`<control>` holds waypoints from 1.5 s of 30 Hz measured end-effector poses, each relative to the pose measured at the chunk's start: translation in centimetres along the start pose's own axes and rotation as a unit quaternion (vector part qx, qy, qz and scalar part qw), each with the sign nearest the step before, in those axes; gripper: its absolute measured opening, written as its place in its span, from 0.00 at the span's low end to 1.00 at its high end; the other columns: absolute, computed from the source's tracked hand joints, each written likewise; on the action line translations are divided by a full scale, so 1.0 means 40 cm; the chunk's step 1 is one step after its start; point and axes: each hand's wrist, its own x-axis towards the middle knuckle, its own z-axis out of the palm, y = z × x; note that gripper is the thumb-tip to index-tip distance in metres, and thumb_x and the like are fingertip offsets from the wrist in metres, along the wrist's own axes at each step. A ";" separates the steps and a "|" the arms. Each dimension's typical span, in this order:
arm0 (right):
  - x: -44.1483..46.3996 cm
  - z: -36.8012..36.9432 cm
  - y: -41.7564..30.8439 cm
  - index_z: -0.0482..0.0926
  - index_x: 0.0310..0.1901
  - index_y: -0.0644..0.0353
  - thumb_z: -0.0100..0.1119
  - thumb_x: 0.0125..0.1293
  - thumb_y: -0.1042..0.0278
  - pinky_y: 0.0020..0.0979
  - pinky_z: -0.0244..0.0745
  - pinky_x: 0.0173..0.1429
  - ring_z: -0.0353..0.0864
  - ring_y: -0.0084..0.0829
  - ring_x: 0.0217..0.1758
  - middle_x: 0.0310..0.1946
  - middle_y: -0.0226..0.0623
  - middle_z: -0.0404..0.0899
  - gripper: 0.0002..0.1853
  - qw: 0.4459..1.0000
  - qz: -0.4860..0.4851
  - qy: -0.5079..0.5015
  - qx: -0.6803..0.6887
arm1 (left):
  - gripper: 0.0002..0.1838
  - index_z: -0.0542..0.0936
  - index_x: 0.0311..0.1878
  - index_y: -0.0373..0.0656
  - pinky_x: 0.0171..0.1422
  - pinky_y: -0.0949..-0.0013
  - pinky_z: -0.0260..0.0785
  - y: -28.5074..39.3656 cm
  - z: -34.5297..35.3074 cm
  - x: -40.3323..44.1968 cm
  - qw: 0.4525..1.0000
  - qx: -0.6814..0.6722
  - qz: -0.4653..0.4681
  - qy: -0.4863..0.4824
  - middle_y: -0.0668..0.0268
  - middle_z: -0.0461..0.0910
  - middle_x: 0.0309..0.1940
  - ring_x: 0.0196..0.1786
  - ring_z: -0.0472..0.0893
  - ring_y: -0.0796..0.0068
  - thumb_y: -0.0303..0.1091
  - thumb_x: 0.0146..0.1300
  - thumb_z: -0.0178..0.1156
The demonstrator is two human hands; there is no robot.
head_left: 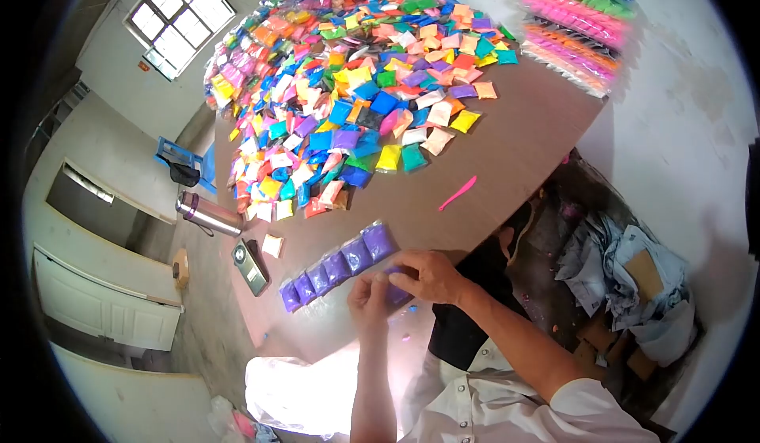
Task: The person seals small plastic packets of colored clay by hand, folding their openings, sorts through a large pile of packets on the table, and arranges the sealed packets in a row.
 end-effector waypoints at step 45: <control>0.002 0.009 0.027 0.82 0.51 0.67 0.64 0.73 0.68 0.24 0.73 0.37 0.75 0.16 0.33 0.31 0.26 0.81 0.12 0.996 0.051 -0.006 0.071 | 0.14 0.83 0.54 0.37 0.45 0.80 0.69 -0.010 0.002 0.004 0.999 -0.009 -0.016 -0.043 0.72 0.85 0.39 0.39 0.78 0.87 0.35 0.73 0.68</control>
